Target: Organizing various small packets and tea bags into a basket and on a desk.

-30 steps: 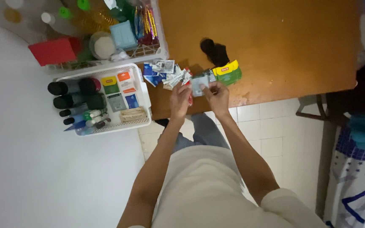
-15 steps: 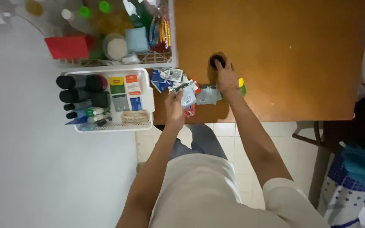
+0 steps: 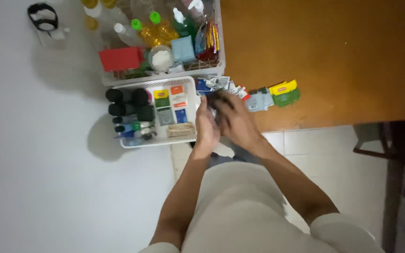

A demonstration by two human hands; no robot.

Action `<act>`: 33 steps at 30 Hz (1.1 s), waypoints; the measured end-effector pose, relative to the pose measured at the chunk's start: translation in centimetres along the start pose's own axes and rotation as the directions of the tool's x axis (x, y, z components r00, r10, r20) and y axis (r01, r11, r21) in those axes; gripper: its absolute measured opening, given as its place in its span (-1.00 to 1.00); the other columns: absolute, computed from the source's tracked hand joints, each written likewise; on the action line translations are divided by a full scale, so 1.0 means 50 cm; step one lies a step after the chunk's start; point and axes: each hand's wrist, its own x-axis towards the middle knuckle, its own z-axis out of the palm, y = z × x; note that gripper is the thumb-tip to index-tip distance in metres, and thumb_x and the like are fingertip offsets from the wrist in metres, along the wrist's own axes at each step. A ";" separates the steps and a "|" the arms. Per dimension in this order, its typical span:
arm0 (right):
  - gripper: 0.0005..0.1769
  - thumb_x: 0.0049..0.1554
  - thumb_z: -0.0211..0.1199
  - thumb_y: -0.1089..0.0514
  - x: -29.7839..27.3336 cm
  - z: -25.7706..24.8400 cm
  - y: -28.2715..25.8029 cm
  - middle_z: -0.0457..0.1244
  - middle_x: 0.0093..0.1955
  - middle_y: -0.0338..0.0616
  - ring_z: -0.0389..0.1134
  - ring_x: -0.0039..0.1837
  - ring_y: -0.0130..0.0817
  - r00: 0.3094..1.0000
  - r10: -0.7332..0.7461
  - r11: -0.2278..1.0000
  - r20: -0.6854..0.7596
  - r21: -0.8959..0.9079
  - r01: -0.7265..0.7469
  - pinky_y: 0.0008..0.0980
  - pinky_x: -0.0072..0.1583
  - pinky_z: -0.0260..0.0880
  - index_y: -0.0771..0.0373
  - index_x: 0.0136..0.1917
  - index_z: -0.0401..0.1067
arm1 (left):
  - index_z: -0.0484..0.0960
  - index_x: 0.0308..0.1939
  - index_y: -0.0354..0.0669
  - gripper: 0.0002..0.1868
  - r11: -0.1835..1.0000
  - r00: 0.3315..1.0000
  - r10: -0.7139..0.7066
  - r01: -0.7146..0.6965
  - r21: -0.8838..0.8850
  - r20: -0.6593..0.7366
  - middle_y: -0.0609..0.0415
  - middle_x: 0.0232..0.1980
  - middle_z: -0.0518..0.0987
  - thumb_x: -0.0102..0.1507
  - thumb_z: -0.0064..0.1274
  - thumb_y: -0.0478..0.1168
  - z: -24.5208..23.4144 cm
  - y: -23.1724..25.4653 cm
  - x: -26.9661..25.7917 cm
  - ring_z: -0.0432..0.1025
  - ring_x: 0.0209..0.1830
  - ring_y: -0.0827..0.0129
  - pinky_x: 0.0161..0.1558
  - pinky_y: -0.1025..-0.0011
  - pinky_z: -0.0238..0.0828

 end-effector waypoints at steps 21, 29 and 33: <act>-0.33 -0.22 0.23 0.43 0.001 0.145 -0.220 0.23 0.38 0.17 0.23 0.45 0.32 0.984 -0.179 0.974 -0.013 -0.146 0.175 0.06 0.43 0.26 0.40 0.22 0.43 | 0.52 0.22 -0.10 -0.67 0.997 0.993 0.073 -0.072 -0.006 0.091 0.14 0.10 0.59 0.48 -0.11 -0.03 -0.131 0.236 -0.164 0.49 0.05 0.38 -0.01 0.28 0.40; -0.50 0.13 0.08 0.51 -0.025 0.137 -0.286 0.15 0.49 0.10 0.31 0.43 0.08 0.908 0.352 0.927 -0.227 0.216 -0.305 -0.13 0.38 0.33 0.26 0.30 0.43 | 0.43 0.34 -0.10 -0.52 0.993 0.963 -0.099 0.110 -0.031 0.251 -0.01 0.19 0.52 0.44 -0.16 0.06 -0.133 0.232 -0.159 0.37 0.24 0.13 0.28 0.07 0.29; -0.45 0.16 0.00 0.51 -0.057 0.169 -0.323 0.12 0.54 0.24 0.14 0.58 0.32 0.995 0.001 0.985 -0.098 0.172 0.016 0.07 0.54 0.12 0.41 0.42 0.31 | 0.24 0.52 -0.23 -0.29 0.994 0.795 0.001 0.066 -0.088 0.606 -0.23 0.54 0.32 0.47 -0.31 0.20 -0.094 0.227 -0.189 0.22 0.56 0.01 0.56 0.08 0.07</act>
